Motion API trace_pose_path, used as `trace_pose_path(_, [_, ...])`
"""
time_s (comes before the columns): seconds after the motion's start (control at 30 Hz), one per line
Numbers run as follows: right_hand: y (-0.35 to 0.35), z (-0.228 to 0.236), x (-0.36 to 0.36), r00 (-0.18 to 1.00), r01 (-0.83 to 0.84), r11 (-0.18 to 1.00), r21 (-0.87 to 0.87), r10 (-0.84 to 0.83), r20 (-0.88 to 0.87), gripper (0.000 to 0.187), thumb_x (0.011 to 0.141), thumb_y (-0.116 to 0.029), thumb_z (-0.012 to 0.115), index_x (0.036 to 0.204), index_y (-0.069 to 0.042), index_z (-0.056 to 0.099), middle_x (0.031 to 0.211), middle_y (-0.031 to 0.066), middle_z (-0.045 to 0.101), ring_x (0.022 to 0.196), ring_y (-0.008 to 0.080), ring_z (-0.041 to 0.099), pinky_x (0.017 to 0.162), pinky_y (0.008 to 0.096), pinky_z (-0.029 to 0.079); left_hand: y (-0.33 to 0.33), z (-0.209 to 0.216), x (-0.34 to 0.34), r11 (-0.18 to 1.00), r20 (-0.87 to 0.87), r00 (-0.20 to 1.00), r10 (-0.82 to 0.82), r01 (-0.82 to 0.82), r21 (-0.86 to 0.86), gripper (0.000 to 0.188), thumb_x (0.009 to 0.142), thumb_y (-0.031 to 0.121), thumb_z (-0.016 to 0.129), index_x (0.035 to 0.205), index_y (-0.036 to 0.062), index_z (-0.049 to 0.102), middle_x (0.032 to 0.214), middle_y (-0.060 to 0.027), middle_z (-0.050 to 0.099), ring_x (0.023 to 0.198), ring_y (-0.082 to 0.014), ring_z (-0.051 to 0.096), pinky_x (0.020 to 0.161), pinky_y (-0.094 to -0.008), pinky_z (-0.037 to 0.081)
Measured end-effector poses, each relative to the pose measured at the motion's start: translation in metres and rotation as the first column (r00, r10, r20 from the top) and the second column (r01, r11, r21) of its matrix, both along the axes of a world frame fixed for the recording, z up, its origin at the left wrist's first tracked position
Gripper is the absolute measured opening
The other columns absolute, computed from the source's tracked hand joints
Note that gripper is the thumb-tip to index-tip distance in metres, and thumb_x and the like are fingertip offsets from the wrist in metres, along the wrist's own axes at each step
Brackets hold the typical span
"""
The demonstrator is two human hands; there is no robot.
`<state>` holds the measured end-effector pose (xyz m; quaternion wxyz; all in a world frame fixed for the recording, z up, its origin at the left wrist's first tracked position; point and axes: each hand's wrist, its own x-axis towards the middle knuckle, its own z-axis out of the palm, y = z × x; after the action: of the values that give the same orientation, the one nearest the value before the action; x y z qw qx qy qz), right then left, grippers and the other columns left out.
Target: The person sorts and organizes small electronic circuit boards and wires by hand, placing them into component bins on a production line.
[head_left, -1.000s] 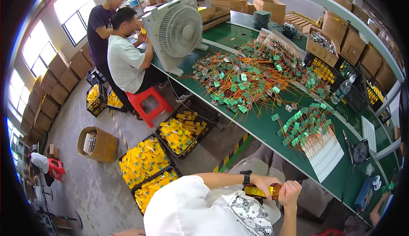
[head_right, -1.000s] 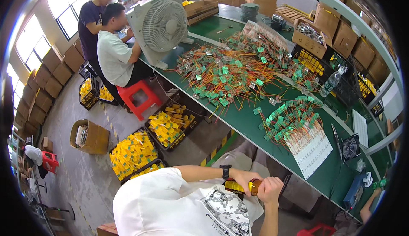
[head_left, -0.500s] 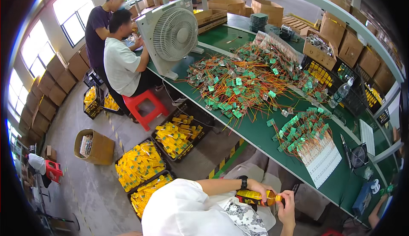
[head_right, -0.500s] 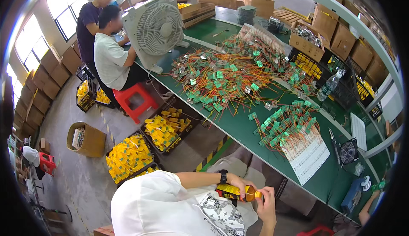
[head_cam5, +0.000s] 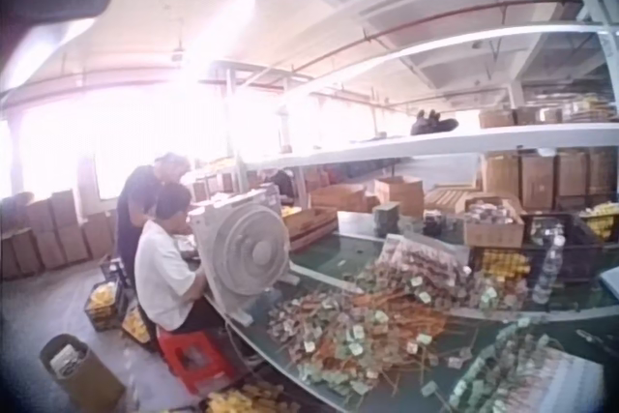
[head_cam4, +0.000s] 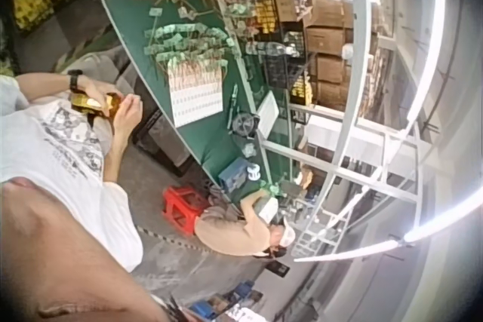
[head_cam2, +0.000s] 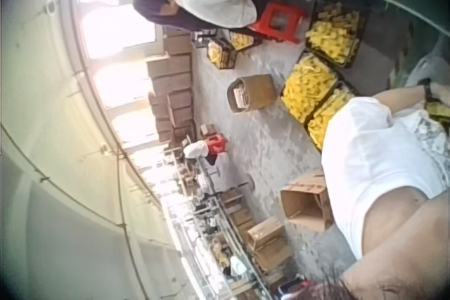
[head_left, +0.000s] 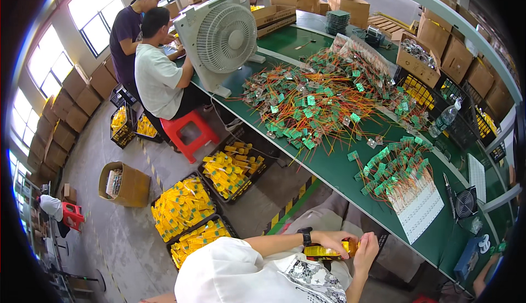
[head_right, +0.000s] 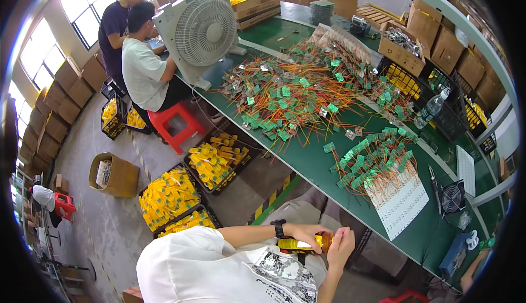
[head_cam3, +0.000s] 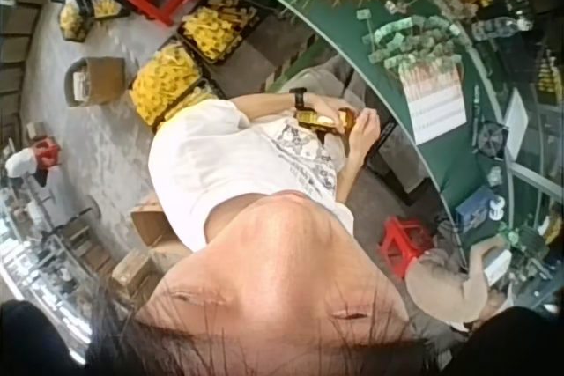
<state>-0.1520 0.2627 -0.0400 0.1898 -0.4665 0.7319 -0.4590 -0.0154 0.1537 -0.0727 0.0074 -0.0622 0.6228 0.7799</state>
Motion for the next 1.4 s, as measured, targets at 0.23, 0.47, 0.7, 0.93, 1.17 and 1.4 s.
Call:
trace_pose_path(0.23, [0.003, 0.018, -0.009, 0.968, -0.183, 0.983, -0.01, 0.178, -0.177, 0.02, 0.093, -0.014, 0.051, 0.078, 0.0, 0.052, 0.057, 0.0077, 0.045, 0.05, 0.0157, 0.042, 0.047, 0.0317, 0.032, 0.001, 0.007, 0.008, 0.997, -0.077, 0.994, 0.075, -0.078, -0.029, 0.051, 0.071, 0.02, 0.078, 0.112, 0.0016, 0.053, 0.095, -0.0062, 0.064, 0.084, -0.014, 0.06, 0.075, -0.0277, 0.049])
trace_pose_path(0.47, [-0.001, 0.026, -0.023, 0.987, -0.146, 0.986, -0.086, 0.14, -0.075, 0.017, 0.093, -0.013, 0.049, 0.084, -0.001, 0.056, 0.062, 0.0063, 0.048, 0.052, 0.0124, 0.042, 0.049, 0.0293, 0.031, -0.006, 0.045, 0.023, 0.975, -0.185, 0.975, 0.122, -0.153, -0.161, 0.05, 0.067, 0.02, 0.079, 0.107, 0.0042, 0.053, 0.088, -0.0055, 0.065, 0.076, -0.0146, 0.062, 0.07, -0.0287, 0.048])
trace_pose_path(0.7, [-0.056, -0.079, -0.02, 0.824, -0.058, 0.997, 0.056, 0.016, 0.566, 0.026, 0.095, -0.022, 0.057, 0.078, -0.003, 0.056, 0.064, 0.0012, 0.051, 0.059, 0.0082, 0.045, 0.055, 0.0281, 0.036, -0.012, 0.168, 0.026, 0.719, -0.547, 0.83, 0.106, -0.444, -0.534, 0.055, 0.059, 0.031, 0.079, 0.102, 0.0067, 0.057, 0.087, -0.0094, 0.064, 0.07, -0.0286, 0.061, 0.06, -0.0341, 0.048])
trace_pose_path(0.93, [-0.095, -0.126, 0.002, 0.867, -0.118, 0.992, -0.041, 0.123, 0.483, 0.025, 0.095, -0.022, 0.058, 0.079, -0.003, 0.056, 0.066, 0.0022, 0.052, 0.062, 0.0091, 0.049, 0.058, 0.0288, 0.039, -0.028, 0.261, 0.037, 0.204, -0.852, 0.475, -0.218, -0.832, -0.516, 0.045, 0.078, 0.038, 0.065, 0.109, 0.006, 0.061, 0.095, -0.011, 0.062, 0.069, -0.0256, 0.062, 0.057, -0.0335, 0.049])
trace_pose_path(1.17, [-0.096, -0.161, -0.013, 0.88, -0.069, 0.996, -0.055, 0.087, 0.467, 0.02, 0.095, -0.019, 0.058, 0.083, -0.003, 0.055, 0.071, 0.0039, 0.055, 0.068, 0.0108, 0.055, 0.063, 0.0294, 0.044, -0.024, 0.319, 0.05, 0.042, -0.884, 0.307, -0.351, -0.938, -0.343, 0.029, 0.075, 0.01, 0.068, 0.103, 0.0091, 0.06, 0.085, -0.0125, 0.066, 0.069, -0.0233, 0.066, 0.061, -0.0294, 0.055])
trace_pose_path(1.4, [-0.094, -0.167, -0.015, 0.799, -0.032, 0.986, -0.165, 0.124, 0.588, 0.011, 0.094, -0.012, 0.056, 0.087, -0.004, 0.056, 0.074, -0.0005, 0.056, 0.059, 0.0069, 0.047, 0.057, 0.0226, 0.038, -0.005, 0.35, 0.062, -0.156, -0.824, 0.448, -0.347, -0.894, -0.42, 0.03, 0.084, 0.023, 0.064, 0.11, 0.0191, 0.051, 0.09, -0.0085, 0.071, 0.074, -0.025, 0.071, 0.063, -0.0303, 0.057])
